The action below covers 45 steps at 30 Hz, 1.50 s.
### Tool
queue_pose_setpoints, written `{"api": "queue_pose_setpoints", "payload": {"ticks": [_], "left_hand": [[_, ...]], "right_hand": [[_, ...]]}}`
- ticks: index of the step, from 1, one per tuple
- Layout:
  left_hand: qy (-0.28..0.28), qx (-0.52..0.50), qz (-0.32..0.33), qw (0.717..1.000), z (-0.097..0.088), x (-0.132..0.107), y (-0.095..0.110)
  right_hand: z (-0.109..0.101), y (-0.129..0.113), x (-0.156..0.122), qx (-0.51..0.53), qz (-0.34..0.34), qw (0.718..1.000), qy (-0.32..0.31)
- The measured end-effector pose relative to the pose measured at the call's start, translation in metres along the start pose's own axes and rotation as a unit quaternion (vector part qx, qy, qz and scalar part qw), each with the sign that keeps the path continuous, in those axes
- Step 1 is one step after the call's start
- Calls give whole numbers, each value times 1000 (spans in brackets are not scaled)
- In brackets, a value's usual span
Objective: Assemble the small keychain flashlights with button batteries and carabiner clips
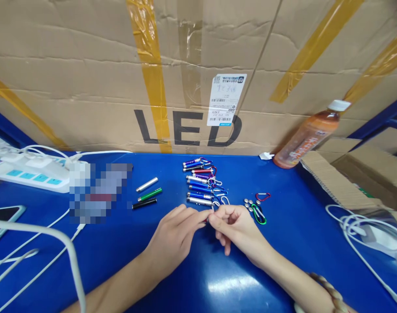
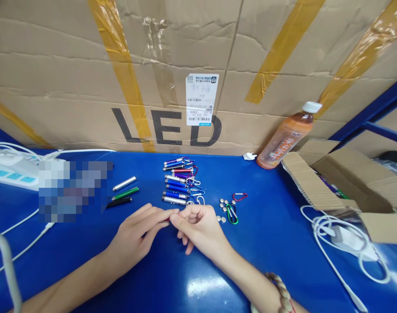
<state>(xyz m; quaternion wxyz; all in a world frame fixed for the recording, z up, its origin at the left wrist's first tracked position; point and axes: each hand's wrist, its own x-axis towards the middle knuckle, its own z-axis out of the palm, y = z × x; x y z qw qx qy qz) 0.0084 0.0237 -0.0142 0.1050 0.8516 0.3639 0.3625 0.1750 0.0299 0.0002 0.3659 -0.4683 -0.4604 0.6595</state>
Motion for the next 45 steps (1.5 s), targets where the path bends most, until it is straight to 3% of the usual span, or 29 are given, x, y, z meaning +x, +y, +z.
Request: {"api": "queue_pose_setpoints", "payload": {"ticks": [3, 5, 8, 10, 12, 14, 19, 24, 28, 31, 33, 36, 39, 42, 45], "left_hand": [[-25, -22, -39, 999, -2, 2, 3], [-31, -40, -68, 996, -3, 3, 6], [-15, -70, -105, 992, -2, 4, 8], [1, -86, -117, 989, 0, 3, 9], [9, -92, -120, 988, 3, 1, 8], [3, -97, -121, 988, 5, 0, 7], [-65, -147, -117, 980, 1, 1, 9], [-110, -134, -141, 975, -6, 1, 11], [-96, -121, -148, 977, -5, -1, 11], [-59, -101, -107, 987, -2, -3, 10], [-24, -68, -57, 996, -1, -4, 10], [24, 5, 26, 999, -2, -2, 9], [46, 66, 76, 994, -6, 0, 7], [39, 75, 77, 993, -6, 1, 5], [26, 8, 9, 1000, -2, 0, 3]], "right_hand": [[-2, -1, 0, -62, -31, 998, 7], [-6, -1, 0, -146, -109, 983, 26], [-13, -1, 0, -286, -278, 915, 64], [-18, 0, 0, -335, -355, 871, 55], [-20, -1, 1, -344, -394, 852, 29], [-20, -4, 1, -339, -403, 850, 12], [-17, -14, -1, -323, -359, 875, -32], [-17, -12, 0, -310, -343, 886, -35], [-16, -7, 2, -308, -364, 878, -31], [-12, -5, 1, -291, -368, 883, -5], [-9, -4, -1, -261, -327, 908, 9], [-3, -3, -5, -182, -199, 963, -8], [1, 0, -8, -106, -98, 989, -17], [3, 2, -7, -71, -56, 996, 0], [3, 2, -4, -77, -51, 996, 16]]}}
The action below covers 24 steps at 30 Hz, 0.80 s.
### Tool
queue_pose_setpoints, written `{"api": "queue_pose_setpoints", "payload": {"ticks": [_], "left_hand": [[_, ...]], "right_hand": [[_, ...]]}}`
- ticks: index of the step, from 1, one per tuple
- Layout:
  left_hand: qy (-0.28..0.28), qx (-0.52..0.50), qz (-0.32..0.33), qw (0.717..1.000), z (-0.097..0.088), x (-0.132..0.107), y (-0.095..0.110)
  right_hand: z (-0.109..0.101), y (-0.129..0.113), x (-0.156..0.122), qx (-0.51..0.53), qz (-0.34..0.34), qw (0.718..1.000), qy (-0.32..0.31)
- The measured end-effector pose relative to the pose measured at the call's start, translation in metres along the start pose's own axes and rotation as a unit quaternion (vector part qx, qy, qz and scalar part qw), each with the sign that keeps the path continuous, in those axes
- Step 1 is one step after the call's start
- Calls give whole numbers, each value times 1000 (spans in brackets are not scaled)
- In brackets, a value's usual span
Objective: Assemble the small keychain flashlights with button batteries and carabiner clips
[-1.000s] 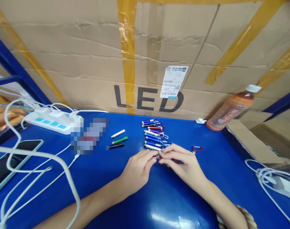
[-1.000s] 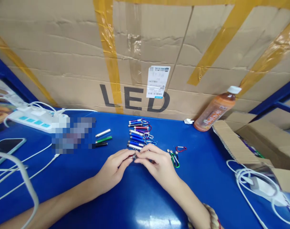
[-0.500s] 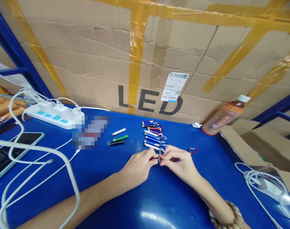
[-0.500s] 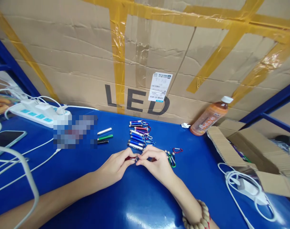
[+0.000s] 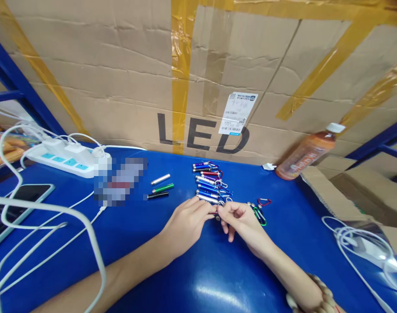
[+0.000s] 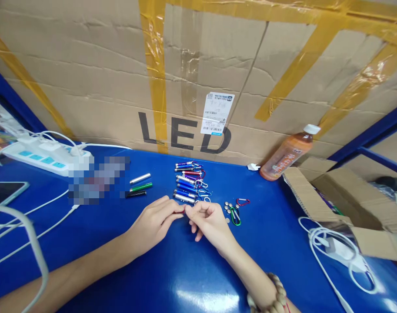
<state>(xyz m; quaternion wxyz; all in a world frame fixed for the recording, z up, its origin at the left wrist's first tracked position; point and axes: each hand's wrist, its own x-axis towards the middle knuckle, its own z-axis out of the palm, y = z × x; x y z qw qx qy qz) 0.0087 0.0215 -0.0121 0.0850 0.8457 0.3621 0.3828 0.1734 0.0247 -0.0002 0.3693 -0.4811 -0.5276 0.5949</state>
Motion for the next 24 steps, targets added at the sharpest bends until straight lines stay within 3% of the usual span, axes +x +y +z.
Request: {"api": "queue_pose_setpoints", "payload": {"ticks": [5, 11, 15, 19, 21, 24], "left_hand": [[-45, -103, -157, 981, 6, -2, 1], [-71, -117, -200, 970, 3, 1, 6], [-75, -111, -213, 968, 3, 2, 5], [-88, -93, -180, 975, 3, 2, 2], [-107, -74, -162, 978, 3, 3, 2], [-144, -24, -142, 979, 5, 4, 4]], "right_hand": [[-4, -6, 3, -48, -39, 997, 34], [-18, -10, 10, -151, -102, 979, 92], [-32, -15, 11, -333, -177, 914, 148], [-46, -24, 8, -491, -137, 842, 179], [-52, -27, 7, -537, -132, 818, 159], [-58, -29, 4, -552, -165, 816, 46]]}}
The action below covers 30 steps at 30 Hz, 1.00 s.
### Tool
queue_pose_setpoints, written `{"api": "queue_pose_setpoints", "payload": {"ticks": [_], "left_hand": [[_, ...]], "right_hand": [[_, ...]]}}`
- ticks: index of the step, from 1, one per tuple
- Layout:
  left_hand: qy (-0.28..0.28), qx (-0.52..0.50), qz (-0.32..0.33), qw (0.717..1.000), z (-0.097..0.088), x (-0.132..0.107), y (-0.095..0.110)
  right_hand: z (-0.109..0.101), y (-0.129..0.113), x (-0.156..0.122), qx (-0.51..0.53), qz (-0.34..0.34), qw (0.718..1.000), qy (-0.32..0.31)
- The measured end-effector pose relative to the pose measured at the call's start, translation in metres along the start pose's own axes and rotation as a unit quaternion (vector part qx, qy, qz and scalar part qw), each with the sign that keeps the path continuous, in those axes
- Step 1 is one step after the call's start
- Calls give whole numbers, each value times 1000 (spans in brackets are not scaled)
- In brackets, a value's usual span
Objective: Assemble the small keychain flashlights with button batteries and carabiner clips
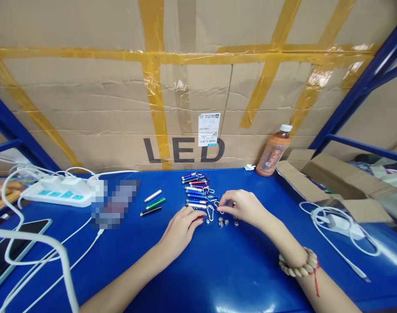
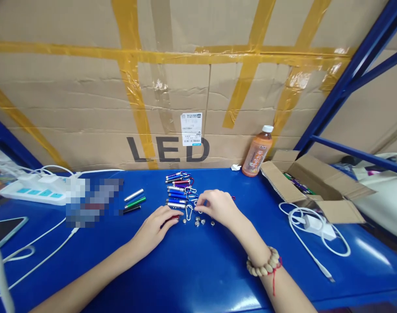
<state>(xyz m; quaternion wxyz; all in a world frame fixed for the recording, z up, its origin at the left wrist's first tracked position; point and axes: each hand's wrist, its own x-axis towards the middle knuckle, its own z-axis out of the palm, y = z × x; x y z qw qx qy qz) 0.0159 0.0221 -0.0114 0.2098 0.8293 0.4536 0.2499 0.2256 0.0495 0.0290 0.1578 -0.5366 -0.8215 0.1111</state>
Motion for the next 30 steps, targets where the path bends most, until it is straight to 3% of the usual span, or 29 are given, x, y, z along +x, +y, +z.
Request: {"api": "queue_pose_setpoints", "payload": {"ticks": [4, 18, 30], "left_hand": [[-24, 66, 14, 997, 4, 1, 6], [-58, 115, 27, 991, 4, 0, 7], [-37, 174, 54, 983, -1, -1, -1]], "right_hand": [[-1, -3, -3, 22, -73, 996, -51], [7, -12, -5, 38, -125, 989, -71], [19, -13, -3, 38, -142, 987, -59]]}}
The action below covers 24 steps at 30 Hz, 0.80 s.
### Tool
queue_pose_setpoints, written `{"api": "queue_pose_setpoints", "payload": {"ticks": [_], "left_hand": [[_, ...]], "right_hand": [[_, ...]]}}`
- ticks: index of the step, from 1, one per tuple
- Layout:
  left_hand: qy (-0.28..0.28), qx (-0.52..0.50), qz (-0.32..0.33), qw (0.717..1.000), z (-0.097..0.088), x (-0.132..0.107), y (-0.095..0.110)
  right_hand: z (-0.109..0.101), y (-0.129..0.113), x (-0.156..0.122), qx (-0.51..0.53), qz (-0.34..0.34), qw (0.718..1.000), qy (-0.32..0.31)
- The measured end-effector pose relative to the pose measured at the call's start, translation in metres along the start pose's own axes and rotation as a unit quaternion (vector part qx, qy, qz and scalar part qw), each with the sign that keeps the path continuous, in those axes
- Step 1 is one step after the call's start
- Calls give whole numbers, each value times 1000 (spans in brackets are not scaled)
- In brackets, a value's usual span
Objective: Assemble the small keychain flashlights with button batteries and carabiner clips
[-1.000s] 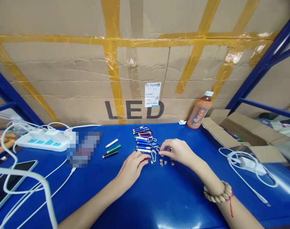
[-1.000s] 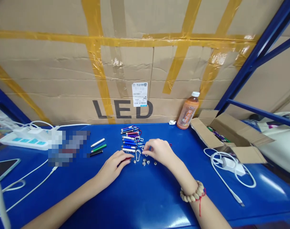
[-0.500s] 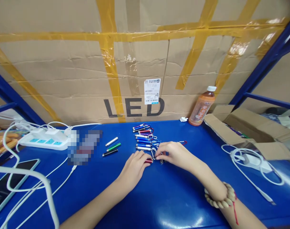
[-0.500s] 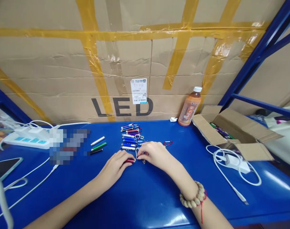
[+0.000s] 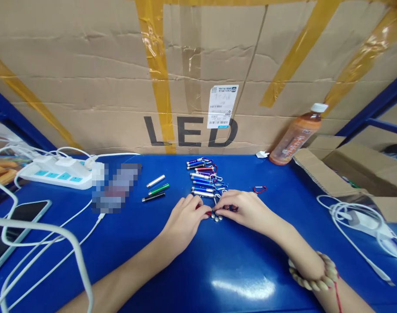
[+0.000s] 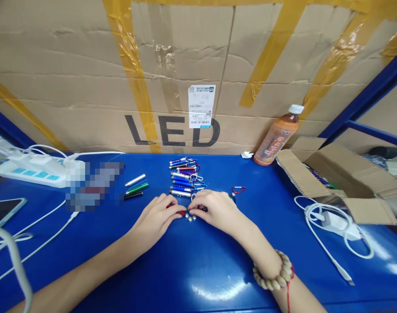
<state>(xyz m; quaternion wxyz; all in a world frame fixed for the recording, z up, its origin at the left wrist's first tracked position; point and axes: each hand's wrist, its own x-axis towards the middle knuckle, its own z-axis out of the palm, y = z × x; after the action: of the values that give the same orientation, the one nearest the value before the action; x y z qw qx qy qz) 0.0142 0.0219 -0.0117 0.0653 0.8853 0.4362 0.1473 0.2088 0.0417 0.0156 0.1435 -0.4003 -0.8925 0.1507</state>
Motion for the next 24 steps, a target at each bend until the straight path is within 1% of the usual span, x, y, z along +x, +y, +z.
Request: {"api": "queue_pose_setpoints", "payload": {"ticks": [3, 7, 9, 11, 13, 16, 20, 24], "left_hand": [[30, -14, -36, 999, 0, -1, 1], [106, -75, -101, 986, -1, -2, 3], [136, -104, -117, 978, -1, -2, 4], [152, -135, -125, 971, -1, -3, 5], [155, -166, -130, 965, -1, -4, 6], [142, -203, -147, 958, 1, -5, 9], [119, -239, -174, 948, -1, -4, 12], [113, -247, -179, 946, -3, -3, 13]], "right_hand": [[3, 0, 0, 12, -7, 999, 35], [11, -2, 2, 42, -28, 996, 74], [17, -4, 4, 45, -36, 996, 73], [20, -5, 4, 36, -37, 997, 64], [20, -5, 5, 23, -28, 997, 65], [14, -3, 3, -4, -8, 997, 79], [11, -2, 2, -54, 11, 997, 52], [16, -5, 2, -55, 17, 997, 41]]}}
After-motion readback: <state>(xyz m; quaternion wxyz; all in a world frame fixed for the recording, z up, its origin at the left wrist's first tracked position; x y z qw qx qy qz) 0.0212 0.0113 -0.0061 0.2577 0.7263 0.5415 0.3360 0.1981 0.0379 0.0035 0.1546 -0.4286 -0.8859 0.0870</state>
